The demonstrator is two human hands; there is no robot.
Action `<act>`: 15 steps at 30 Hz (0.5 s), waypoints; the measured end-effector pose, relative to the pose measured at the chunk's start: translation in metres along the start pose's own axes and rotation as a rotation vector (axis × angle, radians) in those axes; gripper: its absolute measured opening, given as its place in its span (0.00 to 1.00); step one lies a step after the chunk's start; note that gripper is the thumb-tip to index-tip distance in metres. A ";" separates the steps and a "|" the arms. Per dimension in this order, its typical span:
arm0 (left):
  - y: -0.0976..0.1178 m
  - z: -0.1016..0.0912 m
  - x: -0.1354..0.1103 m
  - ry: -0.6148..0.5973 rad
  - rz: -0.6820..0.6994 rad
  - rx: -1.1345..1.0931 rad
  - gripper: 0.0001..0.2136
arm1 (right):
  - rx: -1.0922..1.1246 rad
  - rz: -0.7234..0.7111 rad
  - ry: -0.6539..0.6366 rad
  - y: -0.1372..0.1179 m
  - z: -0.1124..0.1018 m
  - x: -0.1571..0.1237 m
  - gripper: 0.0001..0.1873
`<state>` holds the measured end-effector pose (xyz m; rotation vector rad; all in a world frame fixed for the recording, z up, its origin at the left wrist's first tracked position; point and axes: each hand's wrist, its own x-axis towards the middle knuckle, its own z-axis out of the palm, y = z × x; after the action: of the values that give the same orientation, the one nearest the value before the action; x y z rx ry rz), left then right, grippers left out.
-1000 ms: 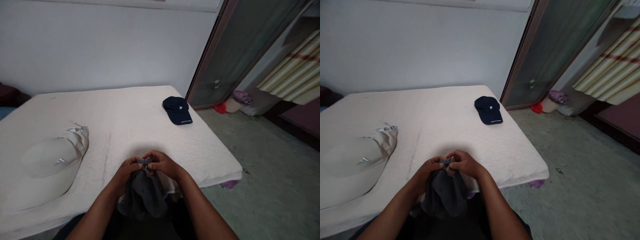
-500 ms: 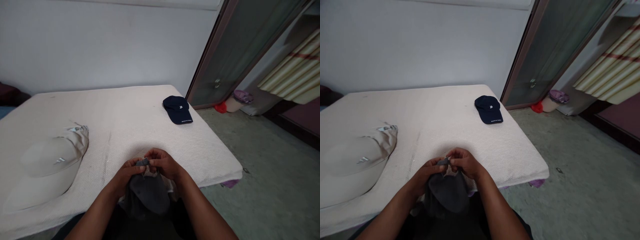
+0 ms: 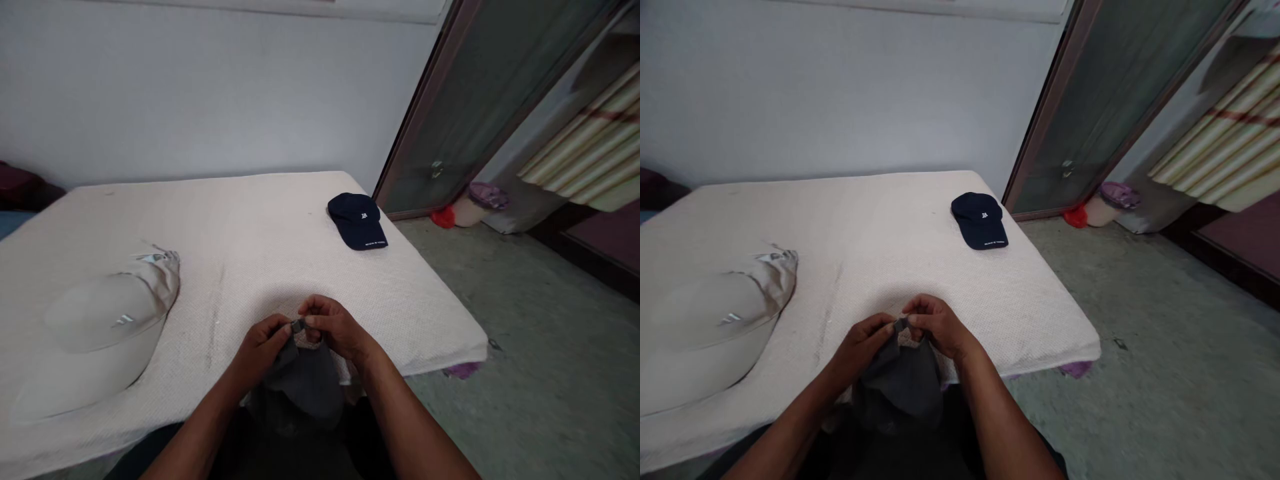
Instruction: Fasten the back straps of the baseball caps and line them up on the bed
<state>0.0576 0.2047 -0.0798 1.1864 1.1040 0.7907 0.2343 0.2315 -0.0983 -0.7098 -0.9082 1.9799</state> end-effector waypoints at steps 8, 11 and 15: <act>-0.008 0.000 0.003 0.190 0.057 0.039 0.09 | 0.039 -0.031 0.055 0.004 0.005 0.004 0.09; -0.006 0.000 0.003 0.154 0.042 -0.030 0.11 | 0.043 -0.032 0.085 0.004 0.006 0.005 0.09; -0.005 -0.001 0.002 0.119 -0.032 -0.169 0.11 | 0.065 -0.022 0.106 0.003 0.007 0.004 0.09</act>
<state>0.0571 0.2055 -0.0849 0.9878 1.1269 0.9211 0.2259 0.2314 -0.0975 -0.7568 -0.7817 1.9244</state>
